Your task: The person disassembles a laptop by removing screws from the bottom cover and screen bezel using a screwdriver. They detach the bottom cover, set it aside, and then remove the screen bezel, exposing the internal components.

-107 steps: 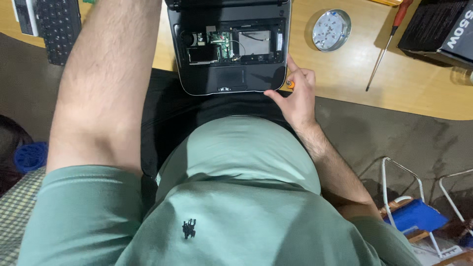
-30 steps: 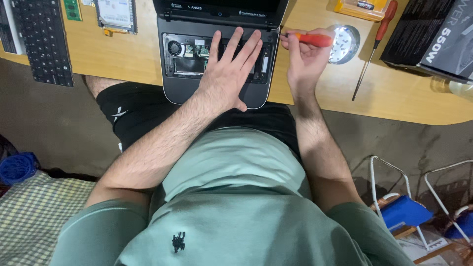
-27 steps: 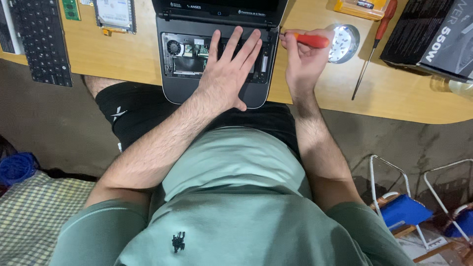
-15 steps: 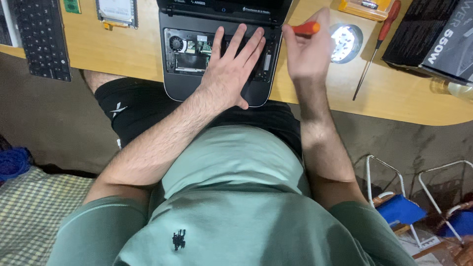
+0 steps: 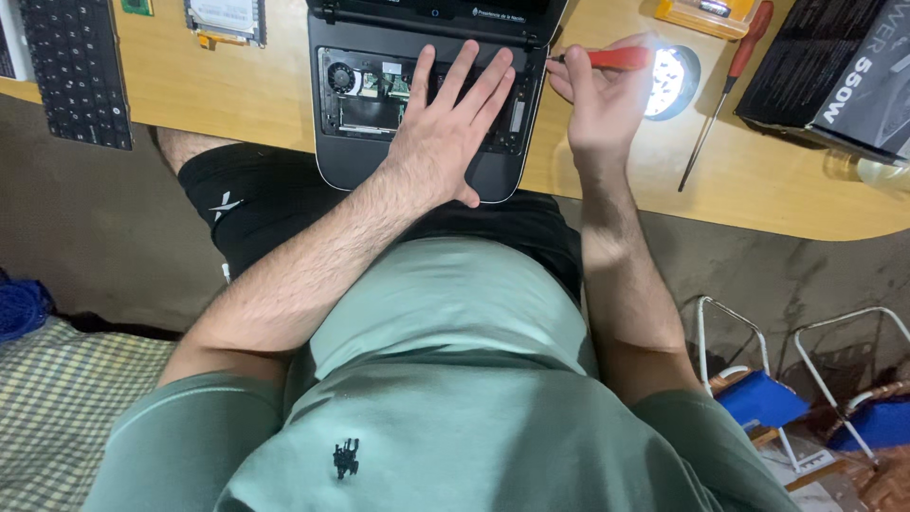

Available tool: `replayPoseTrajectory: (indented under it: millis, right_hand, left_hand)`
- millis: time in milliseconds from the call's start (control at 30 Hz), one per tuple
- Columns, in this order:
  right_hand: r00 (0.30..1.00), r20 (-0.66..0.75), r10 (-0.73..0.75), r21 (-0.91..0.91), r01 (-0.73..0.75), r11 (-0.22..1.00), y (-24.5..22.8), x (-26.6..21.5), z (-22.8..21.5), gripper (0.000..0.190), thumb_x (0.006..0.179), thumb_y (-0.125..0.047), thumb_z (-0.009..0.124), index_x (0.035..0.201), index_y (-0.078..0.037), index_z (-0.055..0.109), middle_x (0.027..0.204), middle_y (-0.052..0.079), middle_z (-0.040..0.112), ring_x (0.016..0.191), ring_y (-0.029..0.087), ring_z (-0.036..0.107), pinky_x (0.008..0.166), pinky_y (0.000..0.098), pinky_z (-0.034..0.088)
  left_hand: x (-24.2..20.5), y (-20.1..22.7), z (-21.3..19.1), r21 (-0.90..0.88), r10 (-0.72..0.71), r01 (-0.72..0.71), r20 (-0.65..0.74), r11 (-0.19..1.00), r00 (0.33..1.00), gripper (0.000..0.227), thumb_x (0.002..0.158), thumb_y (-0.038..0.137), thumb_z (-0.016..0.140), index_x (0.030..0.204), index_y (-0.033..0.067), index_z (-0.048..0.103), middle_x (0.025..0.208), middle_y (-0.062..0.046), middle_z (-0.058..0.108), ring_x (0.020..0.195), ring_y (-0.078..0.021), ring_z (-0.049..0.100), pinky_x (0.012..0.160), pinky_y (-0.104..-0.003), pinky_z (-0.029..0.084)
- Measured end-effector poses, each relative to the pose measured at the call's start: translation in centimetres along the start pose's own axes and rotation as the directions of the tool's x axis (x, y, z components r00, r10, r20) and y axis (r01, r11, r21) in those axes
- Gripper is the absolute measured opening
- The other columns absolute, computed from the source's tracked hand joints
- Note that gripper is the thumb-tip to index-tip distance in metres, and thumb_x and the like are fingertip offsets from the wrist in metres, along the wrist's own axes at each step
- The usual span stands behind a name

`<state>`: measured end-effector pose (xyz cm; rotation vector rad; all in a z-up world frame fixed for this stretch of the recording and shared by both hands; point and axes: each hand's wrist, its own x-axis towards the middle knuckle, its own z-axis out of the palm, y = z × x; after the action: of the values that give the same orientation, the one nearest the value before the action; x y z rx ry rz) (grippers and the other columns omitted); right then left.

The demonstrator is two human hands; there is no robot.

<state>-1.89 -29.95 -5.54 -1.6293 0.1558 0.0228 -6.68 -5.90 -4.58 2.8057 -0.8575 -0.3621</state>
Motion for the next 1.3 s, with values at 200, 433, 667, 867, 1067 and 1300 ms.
replayPoseTrajectory:
  millis: [200, 433, 667, 867, 1067, 1300]
  right_hand:
    - [0.995, -0.005, -0.096, -0.201, 0.093, 0.975, -1.1, -1.2, 1.1, 0.016, 0.117, -0.009, 0.084, 0.122, -0.002, 0.071, 0.12, 0.02, 0.085, 0.117, 0.03, 0.086, 0.106, 0.038, 0.072]
    - [0.992, -0.012, -0.123, -0.26, 0.115, 0.959, -0.8, -0.7, 1.3, 0.018, 0.118, -0.01, 0.083, 0.121, 0.0, 0.068, 0.114, 0.02, 0.082, 0.107, 0.03, 0.085, 0.096, 0.0397, 0.075]
    - [0.924, -0.1, 0.369, 0.404, -0.301, 0.864, 4.2, 0.5, -1.6, 0.029, 0.111, -0.014, 0.092, 0.12, -0.011, 0.065, 0.124, 0.018, 0.088, 0.109, 0.036, 0.096, 0.081, 0.0359, 0.076]
    - [0.99, -0.067, -0.127, 0.055, 0.13, 0.99, 1.0, -0.9, 0.5, 0.026, 0.114, -0.005, 0.087, 0.122, -0.005, 0.063, 0.115, 0.025, 0.089, 0.116, 0.036, 0.092, 0.1, 0.0452, 0.081]
    - [0.989, -0.104, 0.108, 0.284, -0.074, 0.956, 4.9, 0.5, -0.9, 0.033, 0.114, -0.011, 0.089, 0.118, -0.016, 0.057, 0.12, 0.02, 0.091, 0.105, 0.04, 0.096, 0.092, 0.0474, 0.082]
    - [0.98, 0.151, -0.133, 0.035, 0.129, 0.991, 0.5, 1.0, -2.0, 0.029, 0.126, -0.016, 0.079, 0.128, -0.007, 0.052, 0.125, 0.034, 0.083, 0.116, 0.041, 0.091, 0.1, 0.0442, 0.079]
  left_hand:
    - [-0.1, 0.1, -0.6, -0.043, 0.009, -0.009, 0.002, 0.999, 1.0, 0.188, 0.044, 0.076, 0.108, 0.198, 0.0007, 0.031, 0.207, -0.014, 0.02, 0.188, -0.049, 0.018, 0.147, -0.085, 0.012]
    - [-0.1, -0.1, -0.7, 0.002, 0.001, -0.001, 0.004, 1.0, 1.0, 0.187, 0.046, 0.08, 0.105, 0.199, 0.0022, 0.031, 0.207, -0.012, 0.017, 0.188, -0.0473, 0.017, 0.148, -0.083, 0.013]
    - [-0.5, -0.4, -1.1, -0.051, 0.028, -0.027, 0.006, 0.998, 1.0, 0.186, 0.048, 0.078, 0.108, 0.199, 0.0, 0.031, 0.207, -0.014, 0.011, 0.189, -0.0494, 0.012, 0.148, -0.082, 0.009]
    - [-0.5, -0.4, -1.5, -0.06, 0.036, -0.035, 0.02, 0.998, 0.999, 0.186, 0.05, 0.079, 0.109, 0.199, -0.0013, 0.031, 0.206, -0.015, 0.01, 0.188, -0.0494, 0.012, 0.148, -0.082, 0.011]
    - [-0.4, -0.5, -2.1, -0.136, 0.044, -0.036, 0.053, 0.99, 0.998, 0.184, 0.055, 0.074, 0.114, 0.198, -0.0021, 0.028, 0.205, -0.017, 0.007, 0.187, -0.051, 0.007, 0.147, -0.085, 0.007]
    - [-1.6, -1.3, -2.9, -0.129, 0.063, -0.058, 0.032, 0.99, 0.998, 0.177, 0.061, 0.074, 0.113, 0.197, -0.0039, 0.03, 0.205, -0.019, 0.012, 0.187, -0.0484, 0.009, 0.15, -0.076, 0.009]
